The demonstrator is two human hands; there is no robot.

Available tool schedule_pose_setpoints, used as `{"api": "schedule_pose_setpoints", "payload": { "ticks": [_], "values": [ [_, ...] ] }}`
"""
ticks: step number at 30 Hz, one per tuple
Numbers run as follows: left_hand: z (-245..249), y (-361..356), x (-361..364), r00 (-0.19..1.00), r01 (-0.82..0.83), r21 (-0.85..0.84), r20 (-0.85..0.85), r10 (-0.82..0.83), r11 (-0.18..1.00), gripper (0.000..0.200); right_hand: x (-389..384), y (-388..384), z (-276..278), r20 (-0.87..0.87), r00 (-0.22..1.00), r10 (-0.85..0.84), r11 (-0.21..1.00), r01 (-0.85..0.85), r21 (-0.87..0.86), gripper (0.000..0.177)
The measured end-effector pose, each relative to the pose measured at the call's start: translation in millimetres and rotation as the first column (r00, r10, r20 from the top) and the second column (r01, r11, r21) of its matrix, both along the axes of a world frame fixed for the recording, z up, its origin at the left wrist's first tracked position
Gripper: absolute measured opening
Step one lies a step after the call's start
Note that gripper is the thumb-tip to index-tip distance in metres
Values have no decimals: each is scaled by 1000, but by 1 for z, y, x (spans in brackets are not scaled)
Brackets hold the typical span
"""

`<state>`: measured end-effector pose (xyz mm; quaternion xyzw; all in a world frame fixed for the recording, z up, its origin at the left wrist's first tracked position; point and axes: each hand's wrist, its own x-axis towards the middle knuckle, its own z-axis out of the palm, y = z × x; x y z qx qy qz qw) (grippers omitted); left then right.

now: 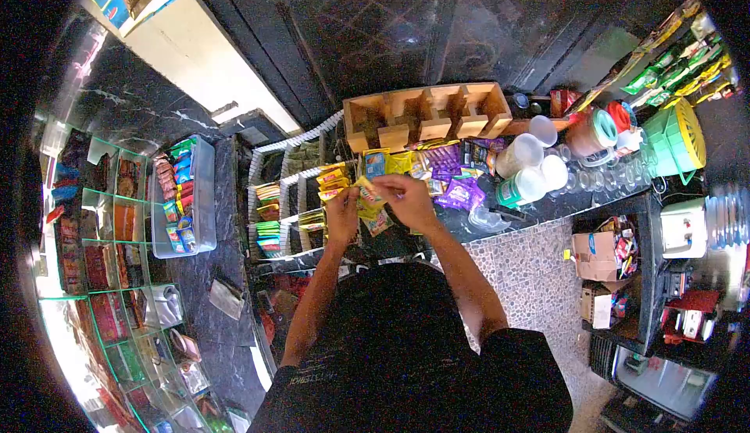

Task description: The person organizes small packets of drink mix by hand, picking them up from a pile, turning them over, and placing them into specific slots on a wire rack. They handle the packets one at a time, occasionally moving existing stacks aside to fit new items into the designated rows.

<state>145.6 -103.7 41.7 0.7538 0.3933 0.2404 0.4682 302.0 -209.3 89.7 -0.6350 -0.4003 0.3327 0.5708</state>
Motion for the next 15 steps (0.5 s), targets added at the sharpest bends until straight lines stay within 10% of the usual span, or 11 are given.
{"api": "schedule_pose_setpoints", "payload": {
  "ticks": [1, 3, 7, 10, 13, 15],
  "values": [
    [-2, 0, -2, 997, -55, -27, 54, 57, 998, 34, 0, 0, 2, -376, 926, -25, 998, 43, 42, 23],
    [-12, 1, -5, 988, -111, -59, 105, 116, 992, 35, 3, 0, 14, -553, 832, -40, 977, 148, 153, 23],
    [-5, 0, -6, 993, -27, -138, 114, 43, 990, 38, -1, 4, 13, -294, 935, -198, 965, 238, 106, 40],
    [8, -6, 1, 963, 12, -202, 266, 43, 979, 35, -7, 2, 7, 426, 904, -37, 999, 34, 16, 45],
    [9, -3, -2, 961, 3, -149, 274, 39, 989, 29, 3, -2, 17, 323, 944, -68, 958, 153, -244, 39],
    [15, -3, -5, 925, -25, -280, 357, 128, 960, 26, 18, 1, -7, 324, 917, -232, 958, 273, -88, 34]
  ]
}}
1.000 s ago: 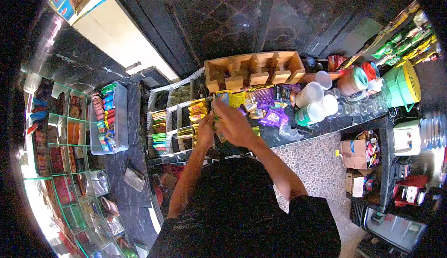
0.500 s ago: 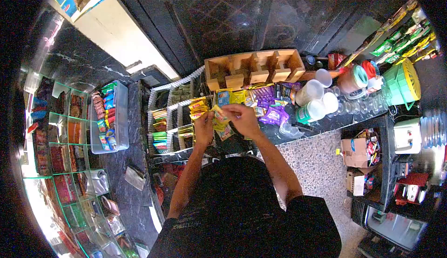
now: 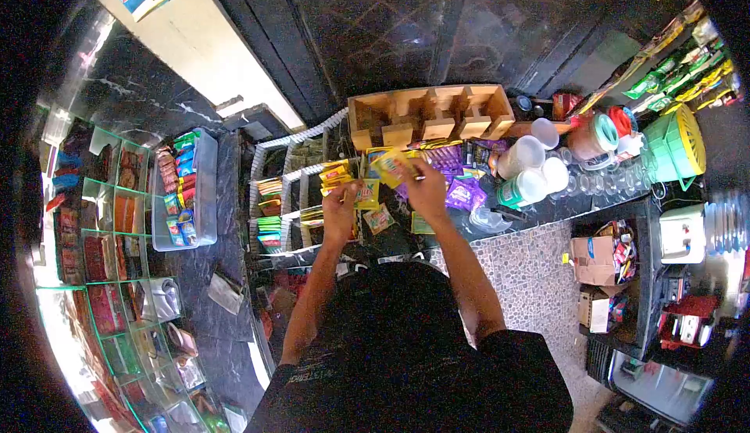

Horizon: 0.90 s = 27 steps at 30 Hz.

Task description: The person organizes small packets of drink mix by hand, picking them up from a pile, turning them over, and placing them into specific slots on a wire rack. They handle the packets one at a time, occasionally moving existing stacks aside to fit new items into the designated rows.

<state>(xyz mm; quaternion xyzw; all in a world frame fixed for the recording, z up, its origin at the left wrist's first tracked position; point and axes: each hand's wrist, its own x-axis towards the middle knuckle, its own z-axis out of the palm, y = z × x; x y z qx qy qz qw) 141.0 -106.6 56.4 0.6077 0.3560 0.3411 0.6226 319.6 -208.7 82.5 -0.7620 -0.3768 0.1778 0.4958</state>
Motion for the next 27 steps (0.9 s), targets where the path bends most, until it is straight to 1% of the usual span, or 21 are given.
{"api": "schedule_pose_setpoints", "payload": {
  "ticks": [1, 2, 3, 4, 5, 6, 7, 8, 9, 10, 11, 12, 13, 14, 15, 16, 17, 19, 23, 25, 27],
  "values": [
    [1, 1, -2, 999, 8, 31, 45, -10, 999, 25, 6, -2, 9, -37, 998, -56, 998, 58, 40, 33],
    [0, 4, -3, 999, 5, 30, 44, -6, 1000, 25, 8, -3, 17, -77, 991, -112, 990, 118, 77, 31],
    [-1, 6, -4, 997, 15, 4, 75, -16, 1000, 27, 5, 1, 21, -202, 974, -100, 946, 156, 284, 30],
    [-1, 8, -4, 994, 28, -21, 107, -26, 999, 29, 5, 0, 21, -201, 974, -101, 946, 156, 284, 30],
    [-1, 7, -4, 994, 29, -20, 108, -27, 999, 29, 6, 0, 21, -185, 981, -52, 964, 98, 246, 29],
    [12, 5, -3, 991, 43, -106, 129, -29, 993, 32, 6, 0, 22, -172, 985, -4, 978, 40, 207, 29],
    [20, 3, -2, 988, 58, -191, 150, -29, 980, 36, 4, 0, 23, -172, 985, -7, 977, 43, 207, 29],
    [21, 1, 0, 988, 61, -190, 150, -32, 980, 36, 0, 1, 22, -77, 996, 48, 993, -39, 108, 27],
    [22, -2, 1, 985, 58, -264, 174, -11, 963, 37, -5, 2, 23, 11, 994, 112, 994, -112, 2, 27],
    [24, -3, 3, 980, 56, -336, 197, 12, 940, 37, -10, 3, 23, 10, 994, 111, 994, -111, 3, 27],
    [26, -4, 4, 980, 55, -334, 197, 12, 941, 37, -14, 5, 24, 99, 985, 145, 989, -146, 5, 27],
    [32, -4, 6, 986, 17, -399, 157, 50, 917, 33, -19, 6, 24, 187, 966, 176, 984, -180, 3, 27],
    [36, -5, 7, 990, -23, -460, 114, 85, 887, 30, -24, 7, 24, 214, 965, 152, 988, -157, 9, 28],
    [28, -3, 8, 990, -22, -461, 114, 84, 887, 30, -27, 9, 24, 214, 965, 151, 988, -156, 8, 28],
    [14, 0, 8, 991, 55, -309, 131, -15, 949, 29, -30, 11, 25, 180, 972, 148, 988, -152, 7, 31],
    [8, 2, 7, 985, 133, -149, 131, -113, 980, 28, -33, 12, 26, 146, 978, 147, 989, -150, 6, 35],
    [2, 2, 5, 985, 130, -150, 130, -111, 980, 28, -35, 13, 23, 145, 978, 149, 988, -152, 6, 35],
    [2, 4, 2, 992, 103, -154, 90, -90, 983, 29, -37, 17, 20, 227, 959, 170, 984, -177, 13, 37],
    [4, 4, -4, 994, 93, -168, 73, -82, 981, 30, -45, 20, 17, 149, 964, 220, 975, -214, -55, 38],
    [-1, 5, -6, 999, 14, -131, 53, -7, 991, 30, -47, 24, 8, 294, 928, 228, 972, -236, -7, 36],
    [-3, 9, -13, 998, 19, -132, 58, -11, 991, 30, -46, 31, 1, 303, 923, 238, 967, -253, 12, 37]
  ]
}}
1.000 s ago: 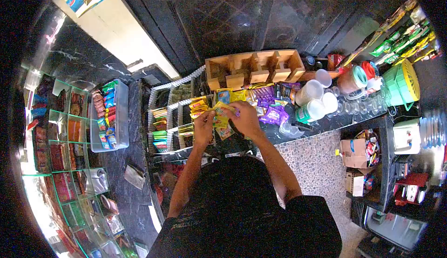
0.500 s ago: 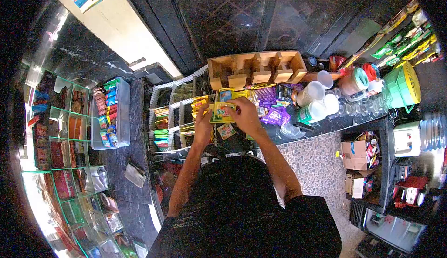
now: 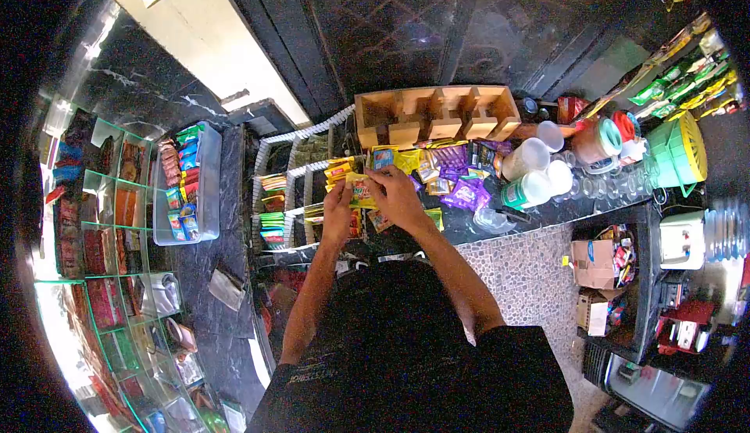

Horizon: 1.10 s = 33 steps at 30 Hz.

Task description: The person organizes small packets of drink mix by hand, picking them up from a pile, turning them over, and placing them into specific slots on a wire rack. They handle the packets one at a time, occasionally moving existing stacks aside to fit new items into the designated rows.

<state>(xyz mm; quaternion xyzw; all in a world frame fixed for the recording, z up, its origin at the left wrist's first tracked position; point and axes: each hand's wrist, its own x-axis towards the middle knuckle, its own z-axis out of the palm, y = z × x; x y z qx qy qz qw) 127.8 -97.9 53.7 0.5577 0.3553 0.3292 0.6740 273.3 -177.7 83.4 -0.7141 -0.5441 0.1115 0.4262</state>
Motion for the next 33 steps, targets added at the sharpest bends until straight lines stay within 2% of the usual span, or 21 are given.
{"api": "schedule_pose_setpoints", "payload": {
  "ticks": [2, 4, 7, 8, 9, 12, 13, 15, 17, 18, 20, 21, 22, 23, 25, 26, 27, 29, 31, 32, 33],
  "values": [
    [1, 4, -8, 1000, 2, -1, 5, -2, 1000, 31, -1, 4, -3, 4, 1000, 19, 1000, -19, 22, 38],
    [6, 6, -15, 999, -2, -53, 41, 4, 999, 31, -8, 5, 16, -227, 973, -51, 961, -14, -275, 41],
    [0, 14, -25, 999, -15, -31, 33, 16, 999, 31, -14, 14, -1, -348, 937, -32, 989, -21, -147, 40],
    [-2, 14, -29, 998, -56, -4, -22, 56, 998, 29, -14, 16, -6, -349, 937, -27, 989, -26, -147, 40],
    [-3, 16, -33, 998, -61, -4, -23, 61, 998, 29, -16, 19, -6, -303, 953, -25, 984, -30, -175, 38],
    [-2, 29, -51, 970, 17, 349, -234, 69, 937, 25, -21, 25, -4, -278, 961, 6, 980, -60, -188, 35],
    [1, 33, -59, 969, 13, 348, -236, 74, 937, 25, -24, 27, -3, -295, 955, 30, 981, -85, -173, 33],
    [9, 36, -74, 960, 127, 274, -276, -49, 953, 23, -29, 33, -10, -276, 959, 61, 980, -109, -164, 32],
    [10, 40, -82, 973, 120, 225, -218, -70, 967, 23, -38, 40, -19, -219, 966, 141, 985, -159, -65, 31],
    [10, 46, -92, 946, 179, 268, -310, -92, 947, 25, -45, 40, -8, -231, 959, 166, 972, -198, -124, 32],
    [12, 60, -111, 866, 307, 335, -487, -115, 891, 30, -58, 48, -23, -241, 943, 229, 960, -260, -107, 32],
    [14, 64, -117, 867, 302, 337, -487, -109, 892, 30, -64, 51, -20, -249, 926, 284, 945, -315, -93, 32],
    [15, 66, -124, 844, 329, 381, -530, -88, 864, 30, -68, 52, -12, -255, 908, 334, 902, -386, -193, 35],
    [15, 67, -130, 818, 359, 419, -572, -64, 834, 30, -74, 55, -16, -255, 906, 339, 900, -391, -193, 35],
    [6, 68, -140, 791, 343, 424, -612, -15, 838, 30, -86, 63, -34, -106, 898, 427, 883, -439, -168, 37],
    [-13, 71, -145, 822, 315, 480, -569, 17, 818, 27, -90, 67, -42, -120, 888, 443, 853, -459, -247, 39],
    [-17, 72, -148, 850, 284, 535, -524, 48, 796, 24, -95, 69, -49, -122, 888, 444, 853, -460, -246, 39],
    [-26, 70, -155, 840, 275, 545, -536, 77, 792, 24, -106, 70, -65, 108, 887, 450, 886, -429, -174, 33],
    [-36, 70, -159, 850, 277, 565, -521, 76, 777, 25, -113, 68, -67, 78, 897, 435, 882, -407, -235, 31],
    [-41, 71, -160, 783, 330, 460, -621, 34, 824, 29, -116, 68, -67, 83, 900, 427, 883, -396, -250, 31],
    [-44, 71, -161, 783, 329, 461, -621, 35, 824, 29, -118, 67, -70, 87, 904, 419, 884, -385, -266, 30]
  ]
}}
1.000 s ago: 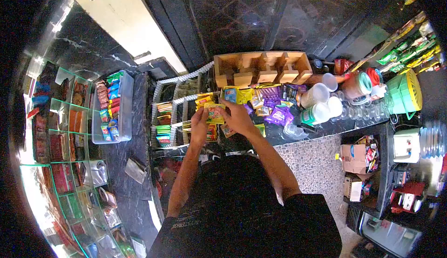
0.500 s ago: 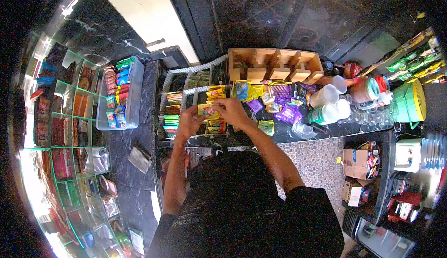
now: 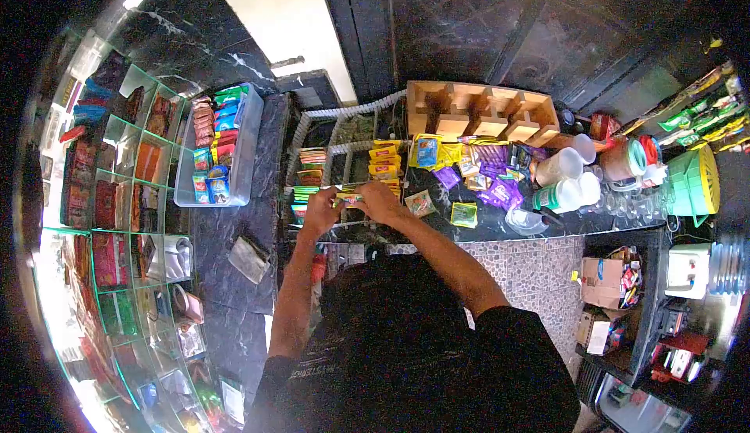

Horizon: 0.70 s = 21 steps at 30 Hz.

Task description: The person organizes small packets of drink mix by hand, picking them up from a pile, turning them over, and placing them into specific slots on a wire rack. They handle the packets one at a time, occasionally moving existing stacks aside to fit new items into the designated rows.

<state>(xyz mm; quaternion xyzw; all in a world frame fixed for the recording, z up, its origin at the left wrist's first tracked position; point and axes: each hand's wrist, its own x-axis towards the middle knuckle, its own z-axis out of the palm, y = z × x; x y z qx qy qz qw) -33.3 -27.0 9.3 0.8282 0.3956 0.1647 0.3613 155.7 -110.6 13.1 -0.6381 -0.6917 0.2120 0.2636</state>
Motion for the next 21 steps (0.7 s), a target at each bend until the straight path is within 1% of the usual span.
{"api": "schedule_pose_setpoints", "payload": {
  "ticks": [1, 2, 3, 4, 5, 6, 7, 8, 10, 12, 13, 14, 15, 16, 18, 20, 21],
  "values": [
    [-4, -1, 0, 1000, 9, 81, -24, -7, 997, 32, -1, -1, -3, 0, 1000, 0, 1000, 0, -1, 30],
    [-8, -2, -1, 999, 20, 162, -48, -12, 987, 34, -1, -2, -6, 31, 1000, 2, 999, 0, -52, 31],
    [-16, -5, -2, 999, -16, 163, 35, 11, 987, 36, -3, -2, -6, 61, 998, 5, 995, 1, -103, 32],
    [-24, -5, -1, 999, -16, 161, 35, 10, 987, 36, -4, -3, -6, 62, 998, 5, 995, 2, -104, 32],
    [-31, -3, 0, 1000, 15, 180, -22, -11, 984, 36, -5, -5, -5, 114, 993, -13, 992, 27, -120, 30],
    [-27, -4, 5, 996, 48, 197, -79, -33, 979, 37, -5, -5, -6, 168, 985, -31, 990, 54, -133, 28],
    [-23, -6, 6, 995, 53, 153, -94, -39, 987, 37, -5, -6, -7, 170, 985, -37, 989, 60, -133, 28],
    [-18, -7, 8, 995, 58, 153, -92, -45, 987, 37, -5, -6, -7, 172, 984, -43, 987, 69, -145, 27],
    [-16, -8, 9, 995, 53, 223, -91, -33, 973, 36, -6, -6, -18, 174, 983, -56, 984, 84, -158, 26],
    [-13, -9, 8, 994, 58, 209, -99, -38, 976, 35, -12, -2, -28, 275, 959, -69, 988, 105, -116, 23],
    [-12, -8, 8, 994, 59, 197, -105, -39, 979, 34, -13, -2, -31, 276, 959, -71, 988, 106, -115, 23],
    [-10, -8, 6, 994, 60, 198, -104, -40, 978, 34, -14, -2, -34, 349, 937, -26, 996, 56, -76, 22],
    [-12, -7, 3, 988, 115, 209, -122, -91, 971, 35, -16, -2, -34, 421, 907, 16, 999, 2, -41, 21],
    [-13, -7, 0, 980, 168, 220, -139, -139, 961, 37, -20, -3, -33, 422, 906, 16, 999, 2, -40, 21],
    [-17, -7, -2, 978, 182, 236, -145, -150, 955, 39, -27, -6, -36, 467, 882, -66, 997, 40, 65, 17],
    [-22, -7, -1, 975, 196, 251, -151, -162, 948, 41, -28, -5, -41, 463, 884, -70, 996, 37, 80, 16],
    [-24, -7, -1, 969, 204, 281, -198, -151, 938, 42, -30, -6, -42, 458, 886, -74, 995, 34, 95, 15]
  ]
}}
